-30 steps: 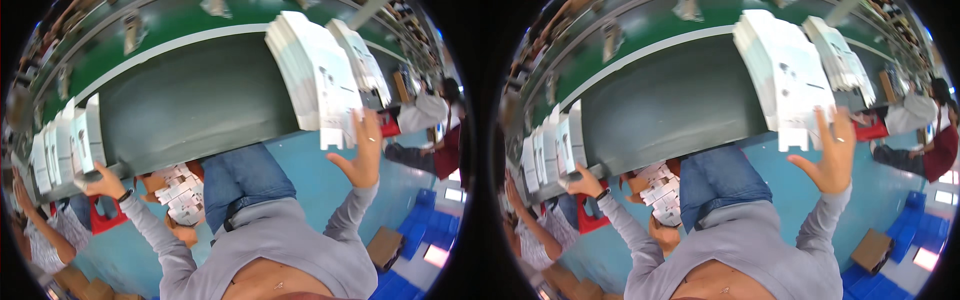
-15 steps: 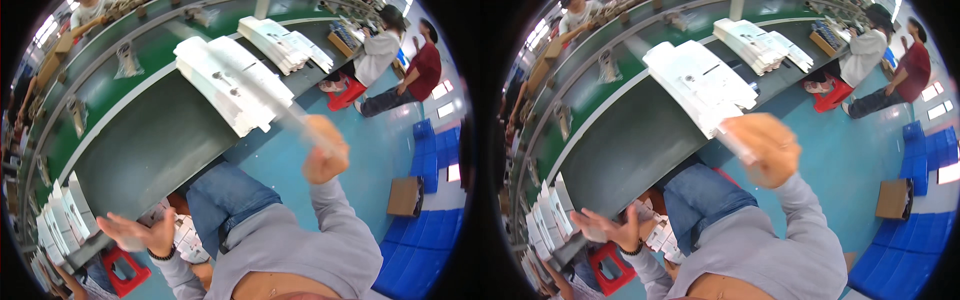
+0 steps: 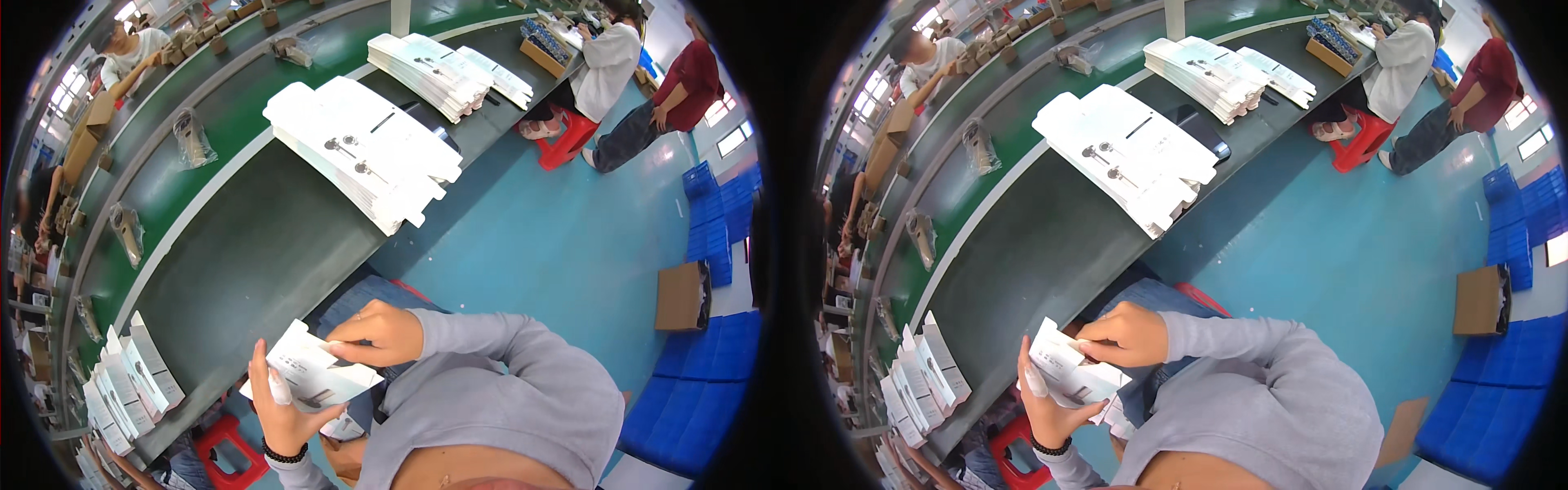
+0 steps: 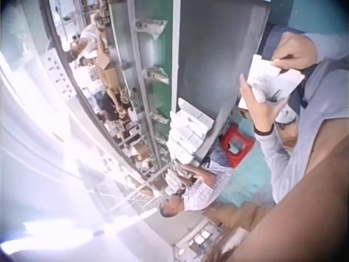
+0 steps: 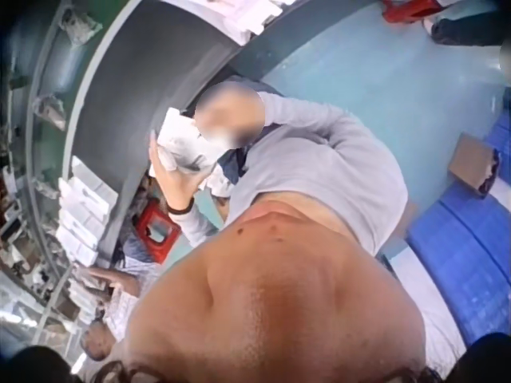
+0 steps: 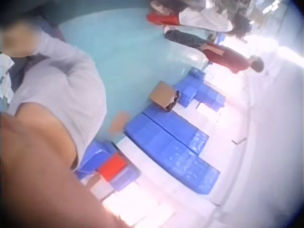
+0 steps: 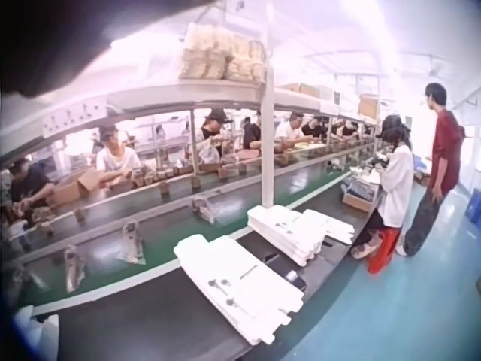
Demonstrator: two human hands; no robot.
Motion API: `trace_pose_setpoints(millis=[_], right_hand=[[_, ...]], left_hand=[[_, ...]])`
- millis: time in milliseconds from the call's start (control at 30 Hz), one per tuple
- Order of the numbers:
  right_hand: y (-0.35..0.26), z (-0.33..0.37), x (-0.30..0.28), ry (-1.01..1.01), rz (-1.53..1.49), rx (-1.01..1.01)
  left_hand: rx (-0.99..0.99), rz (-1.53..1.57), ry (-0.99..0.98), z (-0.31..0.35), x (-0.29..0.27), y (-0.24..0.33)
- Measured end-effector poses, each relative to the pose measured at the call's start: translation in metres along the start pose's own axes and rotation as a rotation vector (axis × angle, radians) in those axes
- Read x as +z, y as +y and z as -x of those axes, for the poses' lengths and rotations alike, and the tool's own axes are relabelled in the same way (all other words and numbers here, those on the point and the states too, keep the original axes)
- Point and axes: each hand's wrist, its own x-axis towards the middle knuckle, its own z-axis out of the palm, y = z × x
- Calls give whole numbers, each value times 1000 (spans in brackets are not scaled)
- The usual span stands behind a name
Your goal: Folding and stacking product packaging boxes at an assembly line station.
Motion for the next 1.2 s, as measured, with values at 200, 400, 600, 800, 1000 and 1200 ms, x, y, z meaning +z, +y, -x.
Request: trace_pose_setpoints(millis=[200, 400, 600, 800, 1000, 1200], right_hand=[[9, -11, -16, 160, 109, 107], [42, -2, 23, 171, -391, 205], [48, 4, 56, 78, -143, 571], [51, -7, 62, 144, -442, 478], [66, -21, 63, 11, -101, 110], [47, -19, 60, 141, -454, 108]], left_hand=[[-59, 223, 209, -6, 19, -5], [-533, 824, 517, -6, 58, -3], [-545, 621, 733, -5, 73, 2], [-535, 1365, 485, 36, 70, -28], [-247, 1335, 468, 35, 99, -35], [-396, 487, 565, 8, 87, -23]])
